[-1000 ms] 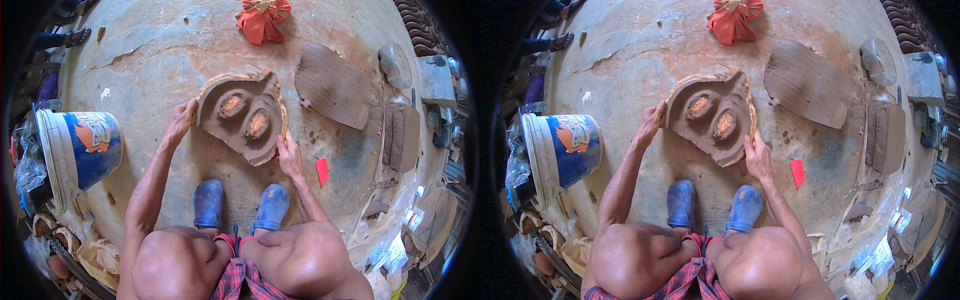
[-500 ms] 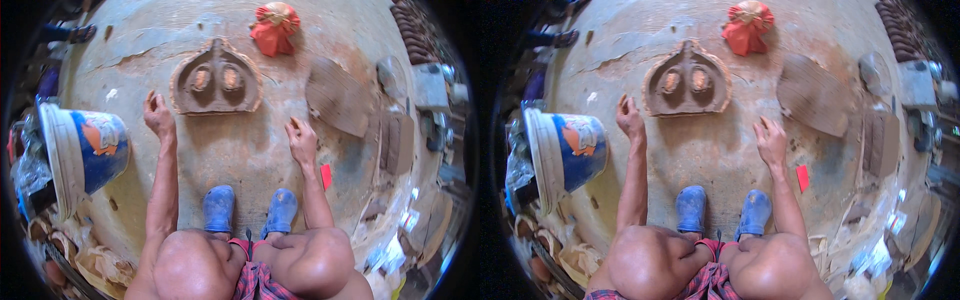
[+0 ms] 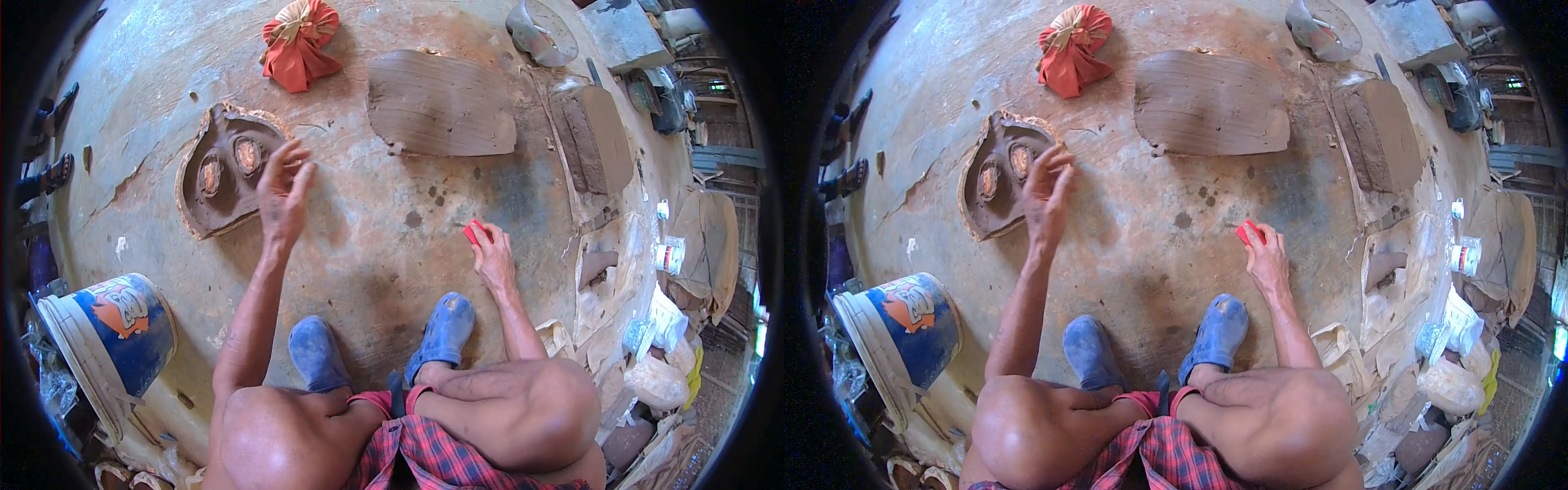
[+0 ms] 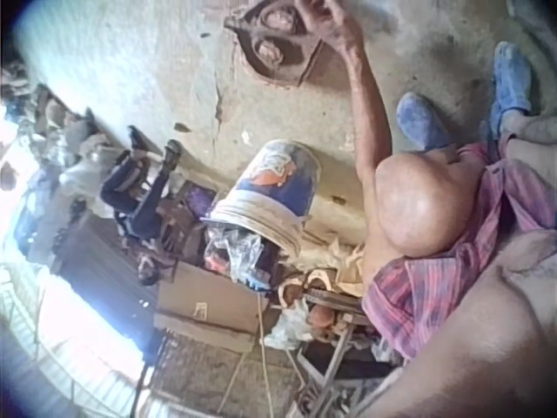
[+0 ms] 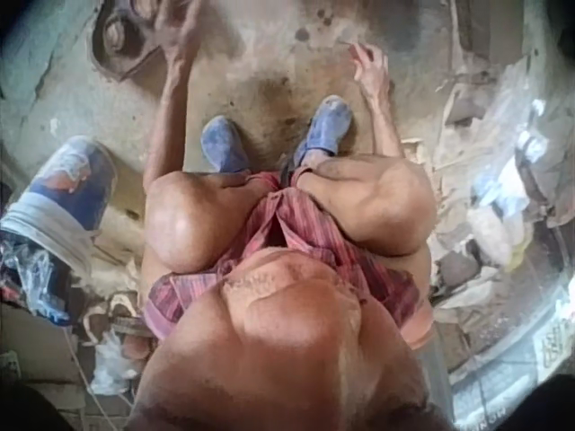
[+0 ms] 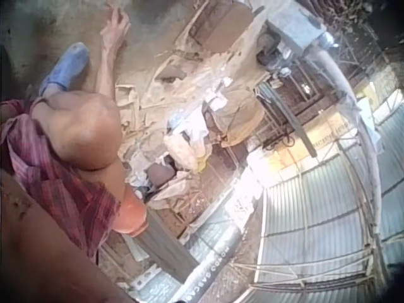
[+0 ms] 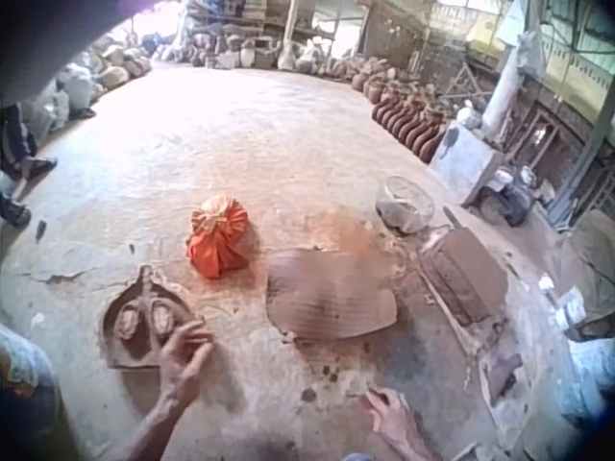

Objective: The person shapes clay into a mold, using a small plastic scraper to trim excess clay and smooth the surfaces, pressing and sculpting clay slabs and rolled pieces into the form by hand.

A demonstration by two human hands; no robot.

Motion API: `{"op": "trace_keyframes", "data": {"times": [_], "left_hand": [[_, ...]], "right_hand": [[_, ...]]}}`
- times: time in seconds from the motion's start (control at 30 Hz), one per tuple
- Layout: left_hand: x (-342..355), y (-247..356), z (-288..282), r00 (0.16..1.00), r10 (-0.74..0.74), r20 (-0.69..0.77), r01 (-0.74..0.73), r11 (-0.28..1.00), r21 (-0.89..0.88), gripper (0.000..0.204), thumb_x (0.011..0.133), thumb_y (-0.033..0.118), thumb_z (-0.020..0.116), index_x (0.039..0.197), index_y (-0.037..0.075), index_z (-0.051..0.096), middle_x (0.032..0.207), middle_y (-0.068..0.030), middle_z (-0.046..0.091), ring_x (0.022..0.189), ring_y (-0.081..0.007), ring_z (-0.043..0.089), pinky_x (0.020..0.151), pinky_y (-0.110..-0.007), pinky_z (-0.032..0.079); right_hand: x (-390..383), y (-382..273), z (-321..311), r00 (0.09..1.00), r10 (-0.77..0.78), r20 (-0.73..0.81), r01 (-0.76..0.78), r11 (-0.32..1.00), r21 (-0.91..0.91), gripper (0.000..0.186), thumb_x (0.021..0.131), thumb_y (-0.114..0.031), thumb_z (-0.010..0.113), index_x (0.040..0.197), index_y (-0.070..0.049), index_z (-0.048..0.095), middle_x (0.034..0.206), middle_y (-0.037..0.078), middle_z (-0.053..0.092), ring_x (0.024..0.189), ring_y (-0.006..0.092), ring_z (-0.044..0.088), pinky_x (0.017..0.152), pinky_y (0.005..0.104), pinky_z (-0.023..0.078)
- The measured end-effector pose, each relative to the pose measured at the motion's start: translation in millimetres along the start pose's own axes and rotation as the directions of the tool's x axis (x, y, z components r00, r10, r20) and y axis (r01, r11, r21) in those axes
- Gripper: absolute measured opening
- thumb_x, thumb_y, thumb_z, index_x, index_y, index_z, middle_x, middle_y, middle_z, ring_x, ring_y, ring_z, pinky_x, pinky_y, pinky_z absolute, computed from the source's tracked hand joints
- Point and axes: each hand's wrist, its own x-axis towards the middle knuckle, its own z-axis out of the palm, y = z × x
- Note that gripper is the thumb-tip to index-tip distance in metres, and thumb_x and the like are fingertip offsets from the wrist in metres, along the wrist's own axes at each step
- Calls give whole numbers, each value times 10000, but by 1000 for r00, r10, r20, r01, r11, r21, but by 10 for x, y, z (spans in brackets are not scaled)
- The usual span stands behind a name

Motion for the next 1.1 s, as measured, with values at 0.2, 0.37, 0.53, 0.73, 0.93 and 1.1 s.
{"op": "trace_keyframes", "data": {"times": [0.2,0.37,0.53,0.73,0.93,1.1], "left_hand": [[366,-234,582,932,-311,189,331,940,-85,736,1016,278,707,1621,65,345,1453,-180,588,1275,-245,620,1050,-396,528],[928,-504,971,883,-436,176,469,839,-275,769,1059,342,629,1672,127,216,1566,-131,473,1412,-254,500,1171,-424,404],[1124,-580,1365,885,-390,256,466,766,-443,707,1053,349,632,1607,42,317,1513,-117,528,1395,-251,509,1150,-423,415],[1076,-498,1342,845,-475,247,533,790,-303,522,1054,351,629,1459,48,501,1386,-96,615,1259,-234,603,1072,-421,486],[385,-480,987,811,-521,267,585,742,-328,478,1059,329,618,1430,39,538,1372,-102,627,1284,-232,590,1067,-396,485],[-469,-464,781,816,-519,254,577,757,-307,555,1057,310,620,1519,34,485,1431,-98,604,1312,-209,574,1106,-377,454]], "right_hand": [[185,808,-229,961,169,-221,-216,953,-212,459,932,-162,734,1375,-74,652,1320,192,611,1201,400,591,1044,471,505],[1351,734,-459,901,422,-96,-244,679,692,767,1053,-521,597,1560,35,447,1586,245,468,1392,357,545,1117,435,459],[2411,642,-418,953,291,-87,-105,583,805,958,1037,-626,529,1619,64,208,1693,255,206,1551,332,221,1245,412,199],[2323,548,-383,969,237,-62,-67,501,863,1104,1008,-714,500,1641,97,98,1745,249,89,1629,316,54,1308,409,71],[1349,348,-331,967,251,-36,-71,403,912,1067,1020,-691,504,1634,103,142,1722,247,178,1607,311,145,1292,399,130],[456,384,-361,966,239,101,-175,309,935,1036,1030,-673,507,1628,107,179,1703,245,252,1588,307,221,1279,391,179]]}}
